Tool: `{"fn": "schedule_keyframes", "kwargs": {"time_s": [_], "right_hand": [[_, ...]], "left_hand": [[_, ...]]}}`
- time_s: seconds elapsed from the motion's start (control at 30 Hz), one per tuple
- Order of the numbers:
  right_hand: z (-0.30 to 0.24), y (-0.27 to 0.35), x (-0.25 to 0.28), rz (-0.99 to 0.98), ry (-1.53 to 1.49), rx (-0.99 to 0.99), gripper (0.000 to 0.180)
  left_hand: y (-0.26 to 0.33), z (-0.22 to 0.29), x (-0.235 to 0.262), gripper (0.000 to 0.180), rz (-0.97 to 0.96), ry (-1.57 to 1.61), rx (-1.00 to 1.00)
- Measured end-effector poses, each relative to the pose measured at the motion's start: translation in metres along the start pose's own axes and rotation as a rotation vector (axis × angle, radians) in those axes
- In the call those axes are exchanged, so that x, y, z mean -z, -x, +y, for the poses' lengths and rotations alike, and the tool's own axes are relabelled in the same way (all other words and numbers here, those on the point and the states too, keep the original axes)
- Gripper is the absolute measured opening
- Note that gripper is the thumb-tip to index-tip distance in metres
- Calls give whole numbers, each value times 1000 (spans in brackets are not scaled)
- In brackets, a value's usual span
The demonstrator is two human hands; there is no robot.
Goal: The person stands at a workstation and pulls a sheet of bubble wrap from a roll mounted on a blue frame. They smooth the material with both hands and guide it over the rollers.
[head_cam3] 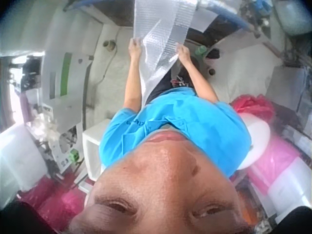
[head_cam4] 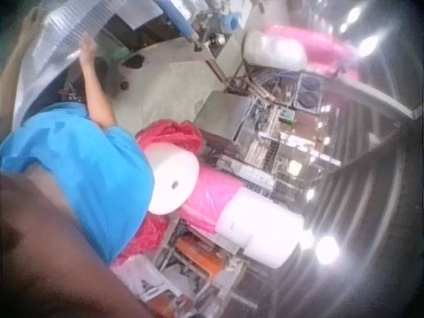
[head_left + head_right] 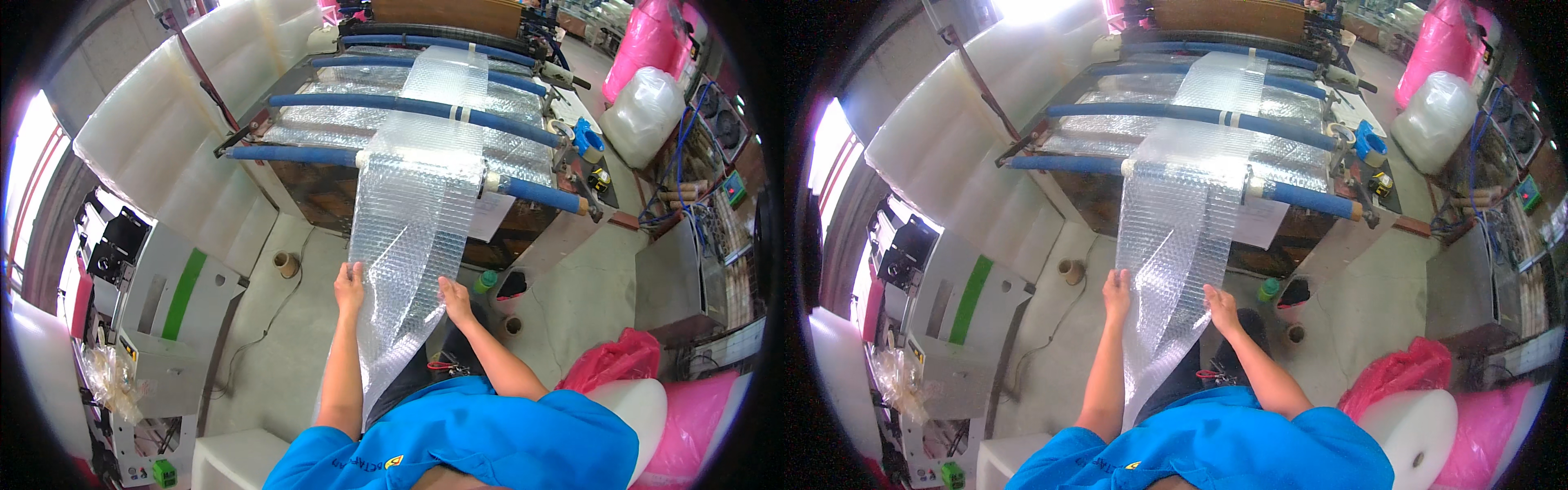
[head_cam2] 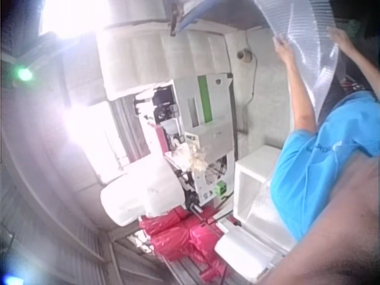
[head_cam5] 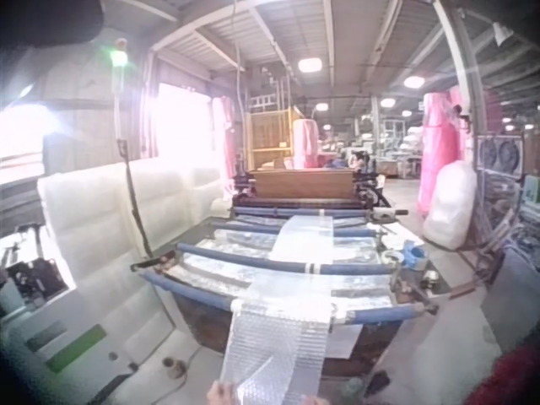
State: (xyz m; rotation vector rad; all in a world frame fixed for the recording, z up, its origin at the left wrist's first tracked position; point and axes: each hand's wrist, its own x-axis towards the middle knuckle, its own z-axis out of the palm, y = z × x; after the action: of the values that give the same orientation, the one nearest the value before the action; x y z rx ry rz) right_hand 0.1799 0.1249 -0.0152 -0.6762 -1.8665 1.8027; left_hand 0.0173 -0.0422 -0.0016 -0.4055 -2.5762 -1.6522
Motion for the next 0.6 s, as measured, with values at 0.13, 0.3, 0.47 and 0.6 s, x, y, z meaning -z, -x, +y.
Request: {"fn": "schedule_keyframes", "kwargs": {"time_s": [0.13, 0.3, 0.47, 0.6], "right_hand": [[1, -2, 6, -11, 159, 21, 49], [6, -4, 7, 13, 154, 16, 49], [27, -2, 6, 9, 113, -14, 48], [-4, -22, 8, 50, 51, 17, 45]], "left_hand": [[-4, -1, 0, 36, -69, 282, 59], [-6, 1, -6, 38, -70, 252, 84], [-3, -27, -17, 40, -89, 195, 81], [-27, 1, -23, 41, -102, 145, -1]]}}
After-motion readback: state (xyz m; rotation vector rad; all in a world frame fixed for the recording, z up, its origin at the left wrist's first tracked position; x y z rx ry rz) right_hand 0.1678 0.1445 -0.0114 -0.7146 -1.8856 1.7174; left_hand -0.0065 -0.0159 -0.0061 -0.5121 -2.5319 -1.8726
